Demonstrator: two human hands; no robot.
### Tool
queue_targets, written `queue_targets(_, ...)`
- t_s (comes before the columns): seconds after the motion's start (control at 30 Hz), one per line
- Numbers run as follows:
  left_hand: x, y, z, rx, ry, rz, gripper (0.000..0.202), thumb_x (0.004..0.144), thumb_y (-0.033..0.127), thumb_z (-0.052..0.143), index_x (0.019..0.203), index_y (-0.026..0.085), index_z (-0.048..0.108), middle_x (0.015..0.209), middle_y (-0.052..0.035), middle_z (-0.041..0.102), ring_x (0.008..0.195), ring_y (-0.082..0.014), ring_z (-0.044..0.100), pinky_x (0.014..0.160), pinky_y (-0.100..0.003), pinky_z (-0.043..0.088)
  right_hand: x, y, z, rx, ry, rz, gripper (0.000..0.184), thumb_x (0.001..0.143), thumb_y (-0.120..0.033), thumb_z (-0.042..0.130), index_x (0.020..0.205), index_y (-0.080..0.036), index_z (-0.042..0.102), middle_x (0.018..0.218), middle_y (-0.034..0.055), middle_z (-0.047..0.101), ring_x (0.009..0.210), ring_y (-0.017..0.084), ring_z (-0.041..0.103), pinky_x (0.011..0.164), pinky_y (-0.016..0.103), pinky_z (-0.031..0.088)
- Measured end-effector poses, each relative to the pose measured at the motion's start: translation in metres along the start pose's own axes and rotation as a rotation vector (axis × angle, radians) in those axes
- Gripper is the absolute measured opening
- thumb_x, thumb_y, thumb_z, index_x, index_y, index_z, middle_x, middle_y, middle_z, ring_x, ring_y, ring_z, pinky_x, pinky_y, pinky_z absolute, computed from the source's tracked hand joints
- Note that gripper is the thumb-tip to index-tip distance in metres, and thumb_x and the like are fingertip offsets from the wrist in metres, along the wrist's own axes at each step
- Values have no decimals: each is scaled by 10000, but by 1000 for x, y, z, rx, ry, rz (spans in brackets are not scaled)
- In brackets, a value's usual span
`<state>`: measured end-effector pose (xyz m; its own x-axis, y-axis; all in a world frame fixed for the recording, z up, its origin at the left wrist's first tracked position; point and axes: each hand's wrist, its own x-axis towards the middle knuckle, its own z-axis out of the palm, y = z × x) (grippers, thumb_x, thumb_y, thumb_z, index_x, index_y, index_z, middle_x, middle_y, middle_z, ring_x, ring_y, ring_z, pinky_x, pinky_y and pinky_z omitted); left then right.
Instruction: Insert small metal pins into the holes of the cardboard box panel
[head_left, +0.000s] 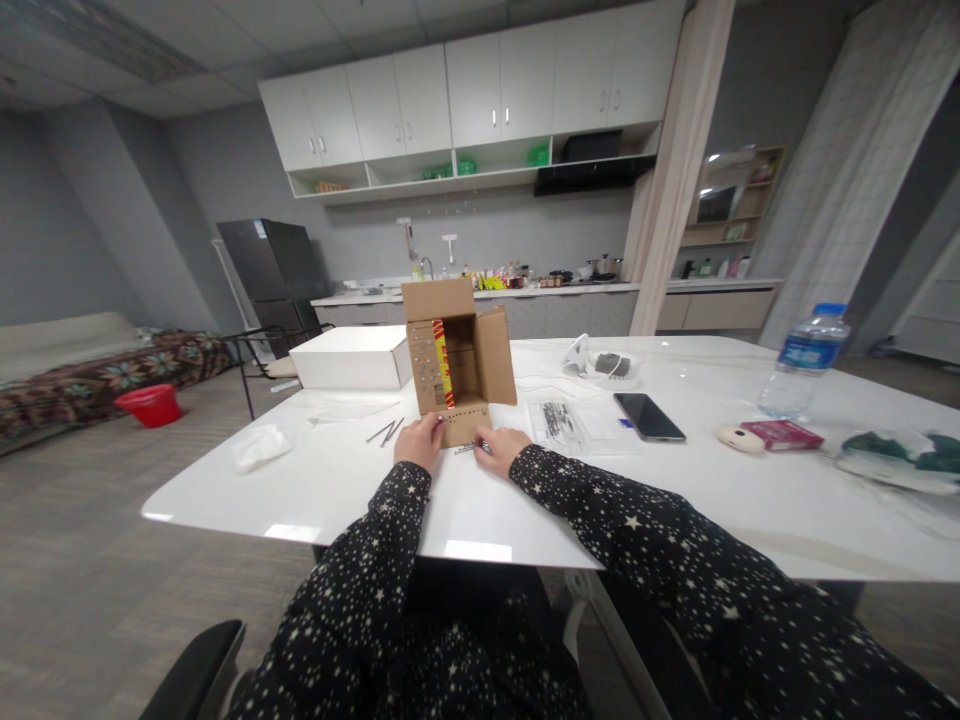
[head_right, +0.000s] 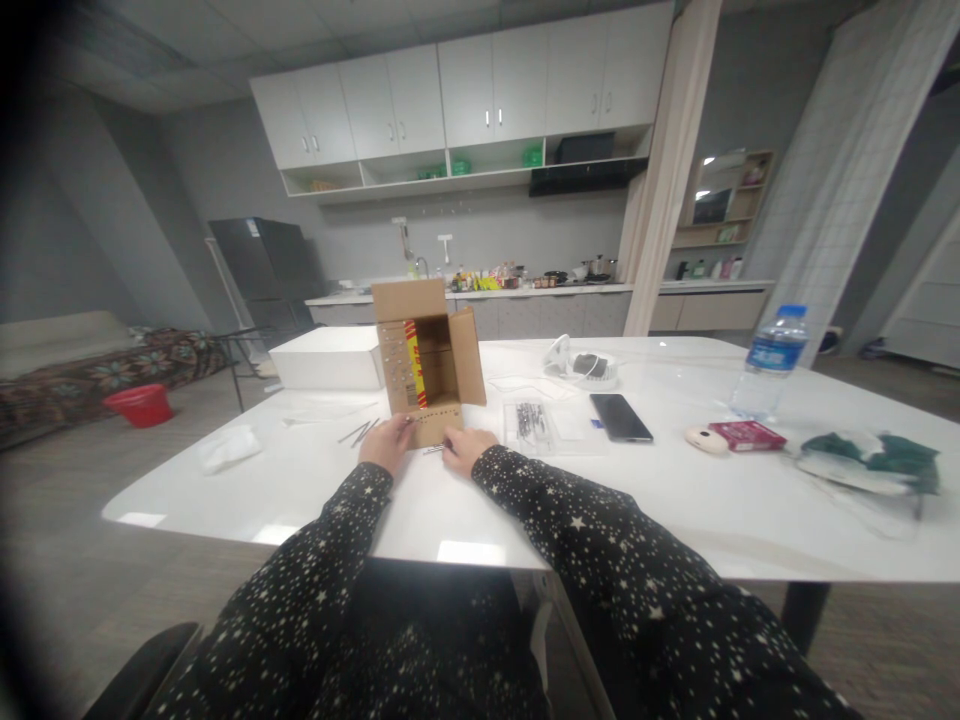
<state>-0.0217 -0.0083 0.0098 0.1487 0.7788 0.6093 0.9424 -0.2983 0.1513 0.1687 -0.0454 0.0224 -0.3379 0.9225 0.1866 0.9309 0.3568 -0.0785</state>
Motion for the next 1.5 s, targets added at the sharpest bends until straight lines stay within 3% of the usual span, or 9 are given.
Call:
queue_targets(0.3, -1, 3, -7, 33, 41, -32, 236, 883, 340, 412, 947, 220, 605, 777, -61, 660, 763, -197, 617, 696, -287, 415, 2, 3, 3, -1, 30, -19, 276, 864, -425, 372, 1009, -267, 546, 865, 26, 663, 778, 186, 602, 611, 267, 336)
queue_targets(0.73, 1, 7, -12, 92, -36, -45, 246, 892, 323, 394, 969, 216, 602, 811, -63, 664, 820, -205, 615, 742, -300, 404, 0, 0, 1, -10, 10, -12, 284, 886, -413, 362, 1045, -260, 539, 903, 34, 664, 799, 181, 598, 653, 267, 348)
queue_targets(1.5, 7, -5, 5, 9, 77, 85, 223, 888, 312, 414, 927, 197, 601, 822, -75, 669, 821, -218, 603, 719, -320, 399, 3, 3, 5, 2, 30, -24, 272, 869, -418, 372, 1017, -267, 543, 881, 26, 664, 774, 182, 594, 627, 267, 335)
